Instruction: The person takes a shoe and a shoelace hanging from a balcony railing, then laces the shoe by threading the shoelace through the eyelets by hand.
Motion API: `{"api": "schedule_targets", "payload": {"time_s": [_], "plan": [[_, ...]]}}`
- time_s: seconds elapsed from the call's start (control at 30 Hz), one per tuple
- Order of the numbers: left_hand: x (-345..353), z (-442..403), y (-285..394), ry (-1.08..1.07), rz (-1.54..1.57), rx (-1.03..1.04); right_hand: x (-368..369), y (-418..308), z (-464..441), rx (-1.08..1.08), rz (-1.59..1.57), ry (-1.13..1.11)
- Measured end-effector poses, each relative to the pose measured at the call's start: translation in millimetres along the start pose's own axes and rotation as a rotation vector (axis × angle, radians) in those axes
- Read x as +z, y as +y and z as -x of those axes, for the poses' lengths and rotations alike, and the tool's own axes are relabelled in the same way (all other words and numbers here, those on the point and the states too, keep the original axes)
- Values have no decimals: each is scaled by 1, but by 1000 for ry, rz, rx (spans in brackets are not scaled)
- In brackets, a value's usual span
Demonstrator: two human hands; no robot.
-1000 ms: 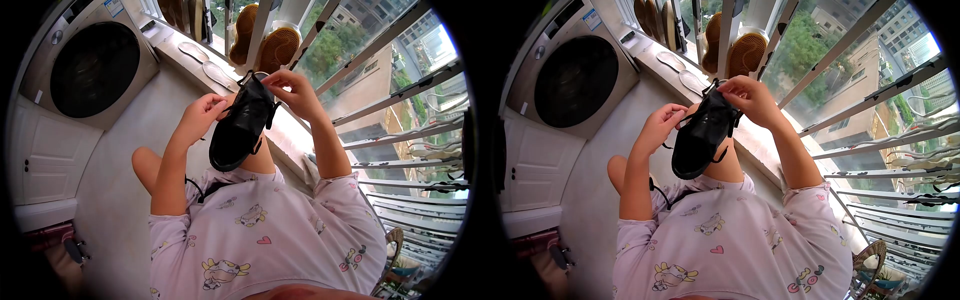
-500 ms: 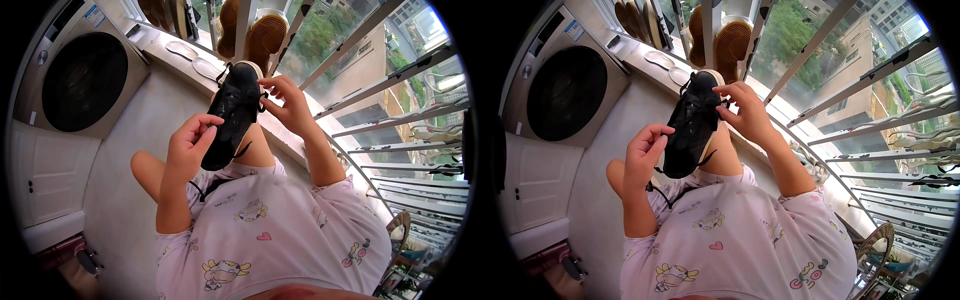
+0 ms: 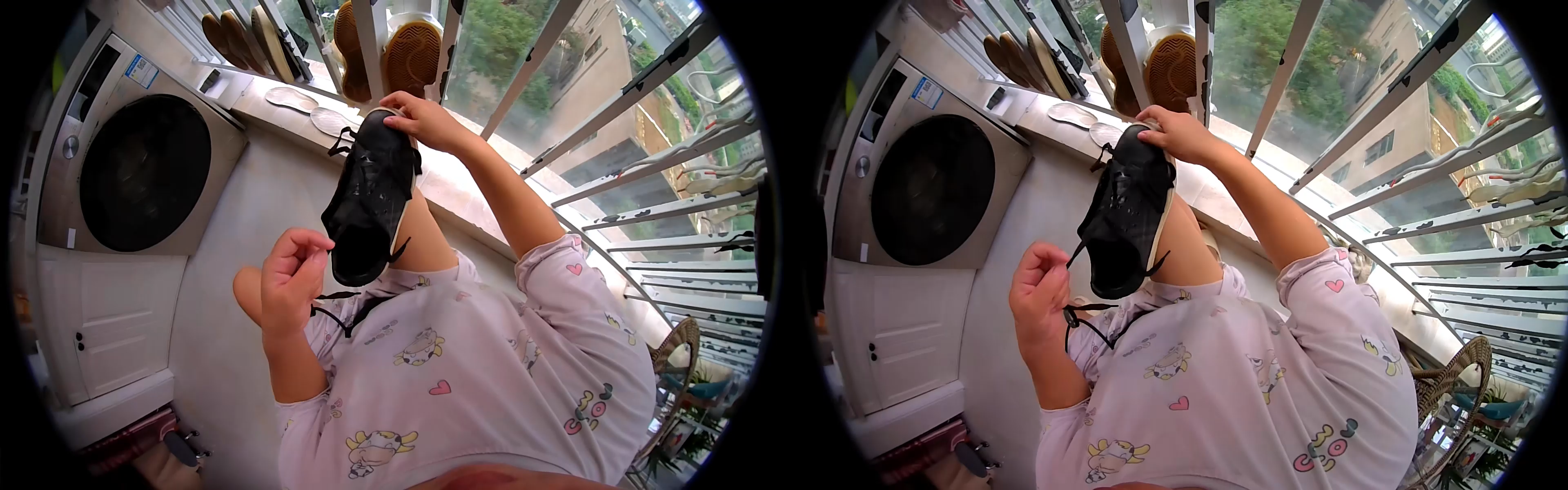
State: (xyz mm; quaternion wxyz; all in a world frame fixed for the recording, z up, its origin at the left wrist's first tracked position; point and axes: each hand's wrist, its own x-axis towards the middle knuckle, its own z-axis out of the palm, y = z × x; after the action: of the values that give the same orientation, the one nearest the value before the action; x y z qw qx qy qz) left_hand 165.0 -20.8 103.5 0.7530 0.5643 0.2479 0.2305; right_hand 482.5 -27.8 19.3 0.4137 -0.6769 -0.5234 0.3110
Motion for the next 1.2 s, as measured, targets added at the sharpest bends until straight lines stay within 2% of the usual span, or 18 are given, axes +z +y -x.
{"api": "schedule_targets", "payload": {"time_s": [0.07, 0.17, 0.23, 0.3, 0.4, 0.5, 0.57, 0.6, 0.67, 0.73, 0.83, 0.87, 0.97, 1.0, 1.13, 1.2], "plan": [[-12, 17, 5, 5, 3, 31, -5, 5, 2, 115, -78, -41], [-24, 45, 2, 14, -60, 80, 0, 26, 2, 121, -235, -18], [-21, 66, 11, -60, -165, 82, 1, 29, 5, 128, -303, -1], [-19, 85, 16, -277, -275, 141, 2, 27, 9, 87, -319, 35], [-14, 70, 30, -782, -584, 129, -2, 19, 9, 68, -292, 8], [-3, 52, 42, -569, -867, -51, -2, 21, 4, 52, -259, -19], [-9, 18, 33, -137, -1144, 98, -1, 21, 5, 54, -279, 0], [-2, -8, 27, 59, -1198, 257, 1, 20, 5, 51, -289, 5], [-6, -64, 3, 56, -1270, 585, 4, 22, 5, 33, -304, -10], [8, -100, -20, -60, -1149, 719, 3, 17, 7, 15, -287, -14], [9, -119, -31, -232, -1183, 619, 2, 25, 8, 14, -322, -13], [9, -116, -30, -206, -1165, 654, 4, 28, 10, -21, -347, 16], [7, -85, -18, -155, -858, 549, 0, 24, 16, 35, -322, 72], [1, -72, -16, -198, -716, 492, 2, 28, 14, 55, -317, 120], [7, -71, -10, -101, -960, 764, 6, 30, 15, -14, -365, 189], [12, -88, -13, -106, -977, 650, 10, 29, 13, -36, -339, 191]]}}
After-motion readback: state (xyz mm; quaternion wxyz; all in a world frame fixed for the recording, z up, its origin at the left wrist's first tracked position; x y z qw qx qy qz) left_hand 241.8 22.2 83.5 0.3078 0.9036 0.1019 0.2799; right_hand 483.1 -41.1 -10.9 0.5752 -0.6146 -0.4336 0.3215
